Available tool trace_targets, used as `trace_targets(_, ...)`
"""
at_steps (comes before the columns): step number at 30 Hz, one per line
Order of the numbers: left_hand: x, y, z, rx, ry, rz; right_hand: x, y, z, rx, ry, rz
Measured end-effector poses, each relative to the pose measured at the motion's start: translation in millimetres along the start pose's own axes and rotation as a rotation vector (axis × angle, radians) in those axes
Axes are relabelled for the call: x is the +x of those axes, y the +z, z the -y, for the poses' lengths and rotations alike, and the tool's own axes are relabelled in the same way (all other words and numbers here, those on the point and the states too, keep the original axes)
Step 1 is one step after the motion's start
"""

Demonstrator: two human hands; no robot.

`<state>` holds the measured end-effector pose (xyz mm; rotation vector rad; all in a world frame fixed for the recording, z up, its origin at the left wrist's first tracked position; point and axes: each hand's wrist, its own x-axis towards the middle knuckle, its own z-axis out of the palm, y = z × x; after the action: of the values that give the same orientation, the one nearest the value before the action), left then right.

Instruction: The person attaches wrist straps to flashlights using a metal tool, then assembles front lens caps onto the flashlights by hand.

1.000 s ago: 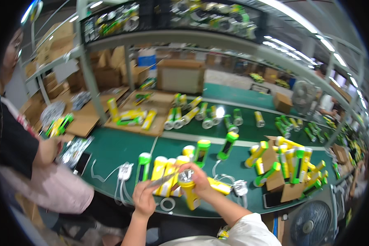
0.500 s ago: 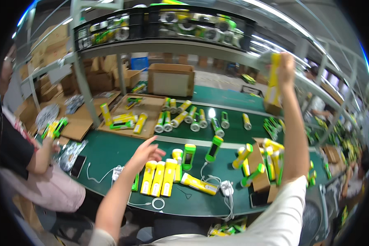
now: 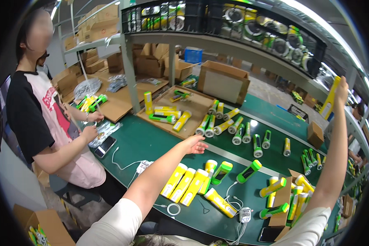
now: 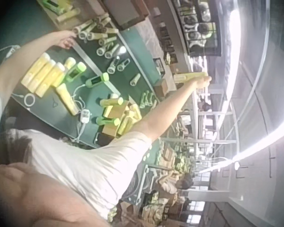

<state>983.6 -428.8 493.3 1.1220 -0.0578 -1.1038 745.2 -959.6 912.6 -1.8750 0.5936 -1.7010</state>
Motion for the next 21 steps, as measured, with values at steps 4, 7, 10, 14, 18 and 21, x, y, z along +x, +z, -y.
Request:
trace_targets(4, -70.3, 15.0, 5.4, -0.137, 0.285, 0.139, 1.7, -28.2, -29.9, 0.283, 0.261, 0.139)
trace_targets(7, -200.0, 5.2, 19.0, -0.241, 0.448, 0.467, 9.6, -40.8, -28.7, 0.331, 0.289, 0.214)
trace_targets(10, -258.9, -33.9, 34.3, -0.448, 0.363, 0.571, -42.8, -6.0, 27.8, 0.362, 0.422, 0.131)
trace_targets(14, -195.5, -5.7, 7.2, -0.509, -0.132, 0.248, -19.7, -8.0, -7.5, 0.327, 0.423, 0.213)
trace_targets(18, -110.9, 19.0, 3.2, -0.547, -0.082, 0.233, -32.5, -14.3, -3.8, 0.322, 0.203, 0.157)
trace_targets(21, -81.9, 41.8, 1.3, -0.569, -0.103, 0.267, -5.3, -62.6, -11.2, 0.319, 0.019, 0.133)
